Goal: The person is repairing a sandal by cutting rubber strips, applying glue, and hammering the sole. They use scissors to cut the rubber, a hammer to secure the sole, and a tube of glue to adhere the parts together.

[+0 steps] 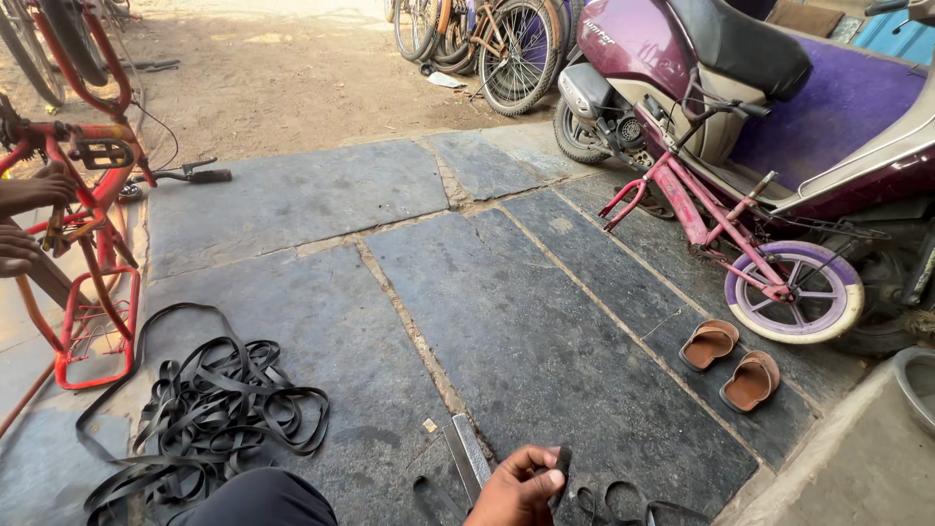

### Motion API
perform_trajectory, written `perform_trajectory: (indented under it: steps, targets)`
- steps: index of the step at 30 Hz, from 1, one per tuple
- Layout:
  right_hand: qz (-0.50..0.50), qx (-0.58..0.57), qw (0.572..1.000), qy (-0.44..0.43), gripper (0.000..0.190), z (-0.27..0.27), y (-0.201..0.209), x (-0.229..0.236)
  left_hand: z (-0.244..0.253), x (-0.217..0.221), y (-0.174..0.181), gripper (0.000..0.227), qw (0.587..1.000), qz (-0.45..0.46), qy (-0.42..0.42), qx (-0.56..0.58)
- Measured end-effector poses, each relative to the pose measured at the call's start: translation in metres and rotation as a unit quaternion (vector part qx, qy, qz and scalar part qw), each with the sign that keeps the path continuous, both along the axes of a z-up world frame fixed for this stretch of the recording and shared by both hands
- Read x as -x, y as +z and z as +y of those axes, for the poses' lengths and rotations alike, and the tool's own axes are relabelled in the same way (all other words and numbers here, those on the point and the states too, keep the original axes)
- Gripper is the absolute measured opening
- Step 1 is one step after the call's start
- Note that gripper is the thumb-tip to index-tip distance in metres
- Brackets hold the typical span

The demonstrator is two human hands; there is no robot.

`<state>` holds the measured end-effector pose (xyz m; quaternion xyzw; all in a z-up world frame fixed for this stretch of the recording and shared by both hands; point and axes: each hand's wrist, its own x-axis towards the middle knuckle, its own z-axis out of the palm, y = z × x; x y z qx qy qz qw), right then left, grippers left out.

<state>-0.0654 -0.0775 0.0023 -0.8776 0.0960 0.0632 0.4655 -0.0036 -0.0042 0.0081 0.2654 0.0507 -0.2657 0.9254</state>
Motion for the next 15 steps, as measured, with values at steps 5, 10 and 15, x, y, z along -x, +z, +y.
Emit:
perform_trajectory:
  steps: [5,10,15]
  targets:
    - [-0.007,-0.022,1.000,0.000,0.041,-0.008,0.003,-0.014,0.028,-0.017,0.022,0.017,0.997,-0.035,0.042,-0.062]
    - [-0.007,-0.089,0.994,-0.068,0.039,-0.037,0.005,0.011,0.043,-0.010,0.057,0.006,0.968,-0.069,-0.009,-0.241]
    - [-0.058,-0.206,0.961,-0.177,0.039,-0.071,0.041,0.044,0.033,0.015,0.084,0.008,0.967,-0.090,-0.085,-0.222]
